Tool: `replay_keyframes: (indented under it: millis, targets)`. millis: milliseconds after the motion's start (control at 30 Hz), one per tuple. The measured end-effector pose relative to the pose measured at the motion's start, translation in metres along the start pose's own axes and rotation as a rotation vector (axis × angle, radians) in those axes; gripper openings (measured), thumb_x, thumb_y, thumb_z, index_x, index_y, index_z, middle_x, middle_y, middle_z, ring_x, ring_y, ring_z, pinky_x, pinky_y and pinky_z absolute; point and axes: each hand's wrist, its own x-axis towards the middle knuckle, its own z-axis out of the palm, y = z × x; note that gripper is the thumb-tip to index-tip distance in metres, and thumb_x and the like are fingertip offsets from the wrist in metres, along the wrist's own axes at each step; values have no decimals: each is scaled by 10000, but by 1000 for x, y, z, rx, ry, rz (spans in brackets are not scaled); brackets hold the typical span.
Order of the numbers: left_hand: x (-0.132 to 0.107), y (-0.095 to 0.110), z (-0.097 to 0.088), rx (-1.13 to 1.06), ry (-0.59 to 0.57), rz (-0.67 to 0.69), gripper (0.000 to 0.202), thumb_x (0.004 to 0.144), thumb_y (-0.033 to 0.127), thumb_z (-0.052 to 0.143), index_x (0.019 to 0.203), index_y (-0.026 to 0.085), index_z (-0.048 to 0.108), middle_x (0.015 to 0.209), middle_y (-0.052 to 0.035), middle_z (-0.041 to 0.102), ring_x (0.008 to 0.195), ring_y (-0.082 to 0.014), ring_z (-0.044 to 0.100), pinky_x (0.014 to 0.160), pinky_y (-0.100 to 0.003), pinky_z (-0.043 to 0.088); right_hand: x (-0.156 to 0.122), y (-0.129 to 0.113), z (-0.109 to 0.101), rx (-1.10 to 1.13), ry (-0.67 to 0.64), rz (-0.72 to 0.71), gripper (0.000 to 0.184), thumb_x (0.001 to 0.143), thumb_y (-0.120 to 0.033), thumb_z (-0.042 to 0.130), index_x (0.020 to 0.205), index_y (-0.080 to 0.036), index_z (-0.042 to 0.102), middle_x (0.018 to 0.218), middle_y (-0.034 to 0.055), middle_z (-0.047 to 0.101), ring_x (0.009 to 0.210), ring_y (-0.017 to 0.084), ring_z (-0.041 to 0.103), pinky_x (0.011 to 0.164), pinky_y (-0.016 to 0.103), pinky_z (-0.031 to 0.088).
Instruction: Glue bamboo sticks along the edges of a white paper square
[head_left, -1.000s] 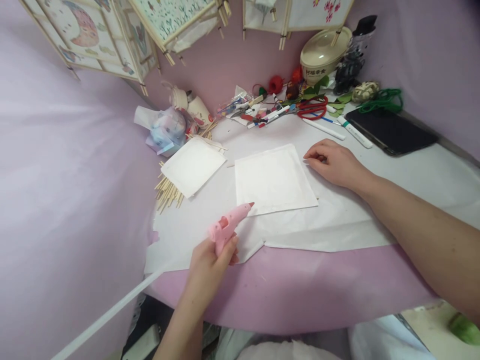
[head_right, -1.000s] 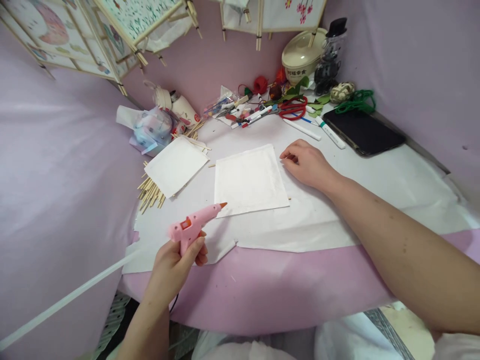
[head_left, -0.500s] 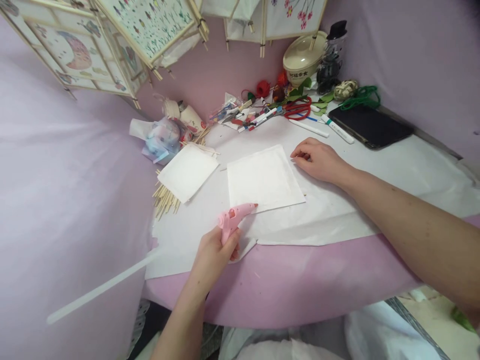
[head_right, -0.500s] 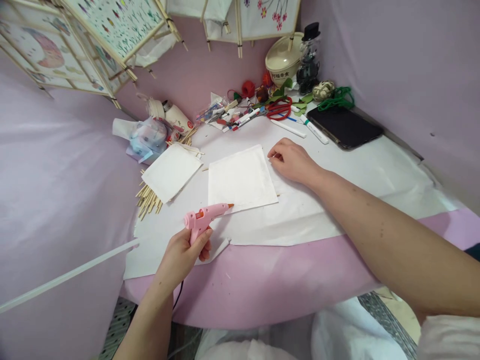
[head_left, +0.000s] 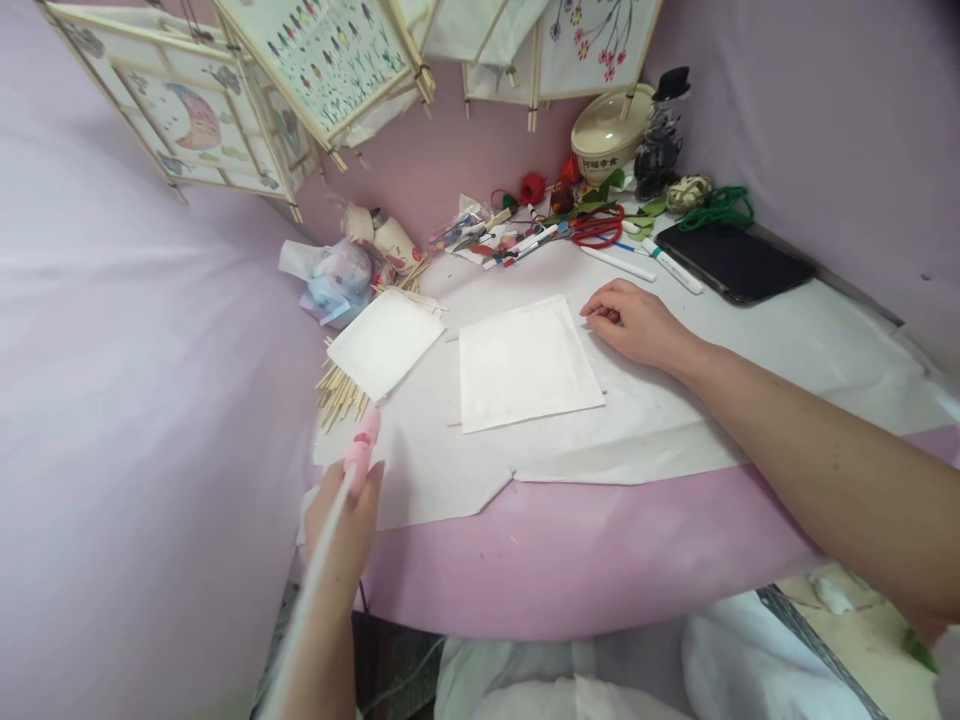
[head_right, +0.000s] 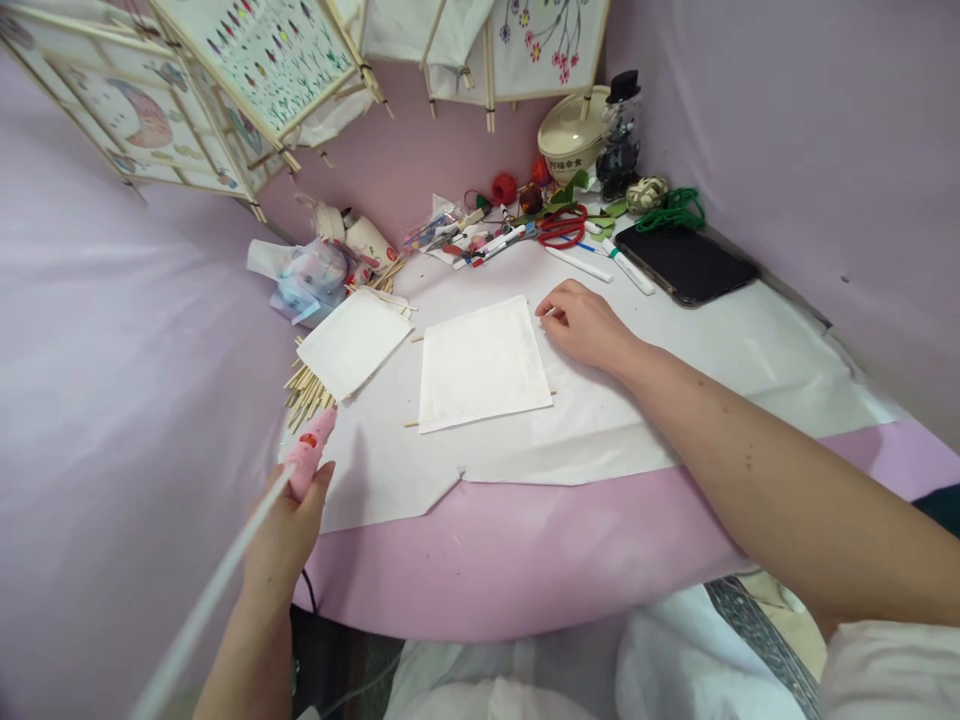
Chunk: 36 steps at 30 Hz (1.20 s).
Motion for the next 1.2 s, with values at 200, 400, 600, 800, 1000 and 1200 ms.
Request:
replay_keyframes:
  millis: [200, 400, 600, 800, 1000, 1200]
  targets:
    - [3, -35, 24, 265, 66, 60, 296, 936, 417, 415, 1004, 187, 587, 906, -122, 678, 827, -304, 641, 660, -349, 445, -24, -34, -13, 56, 141, -100, 170, 841, -203, 533, 921, -197, 683, 1005, 78, 655, 843, 194, 627, 739, 343, 513]
    - [14, -45, 40, 507, 124, 36, 423, 962, 388, 366, 1177, 102, 591, 939, -189, 627, 927, -373, 595, 733, -451, 461, -91, -82, -3, 25, -80, -312, 178, 932, -189, 494, 1033, -185, 641, 1019, 85, 675, 979, 215, 617, 873, 397, 507]
    - [11, -38, 25, 490, 146, 103, 544, 948, 407, 445, 1358, 53, 503, 1190, -276, 569, 1069, -423, 547, 814, -582, 465, -135, -103, 22, -169, -245, -384, 278, 966, -214, 471, 1186, -144, 625, 1205, 115, 668, 1141, 239, 591, 985, 451, 499]
    - [37, 17, 40, 191, 85, 647, 293, 933, 209, 471, 1162, 133, 637, 1154, -161, 614, 1064, -299, 571, 935, -461, 464, -145, -118, 43, -390, -287, -315, 463, 971, -325, 477, 1361, -80, 531, 1422, 157, 543, 1326, 273, 480, 1113, 488, 415]
    - [57, 48, 73, 72, -183, 774, 178, 927, 154, 477, 889, 173, 649, 939, -83, 638, 922, -247, 585, 834, -394, 481, -140, -130, 61, -461, -289, -242, 531, 967, -378, 474, 1396, -65, 500, 1474, 150, 489, 1365, 273, 436, 1144, 465, 381]
    - [48, 42, 71, -2, -218, 724, 202, 943, 134, 445, 841, 183, 611, 902, -62, 626, 906, -229, 567, 813, -368, 462, -139, -129, 69, -501, -287, -247, 587, 966, -438, 466, 1427, -75, 466, 1480, 139, 484, 1359, 273, 445, 1142, 454, 372]
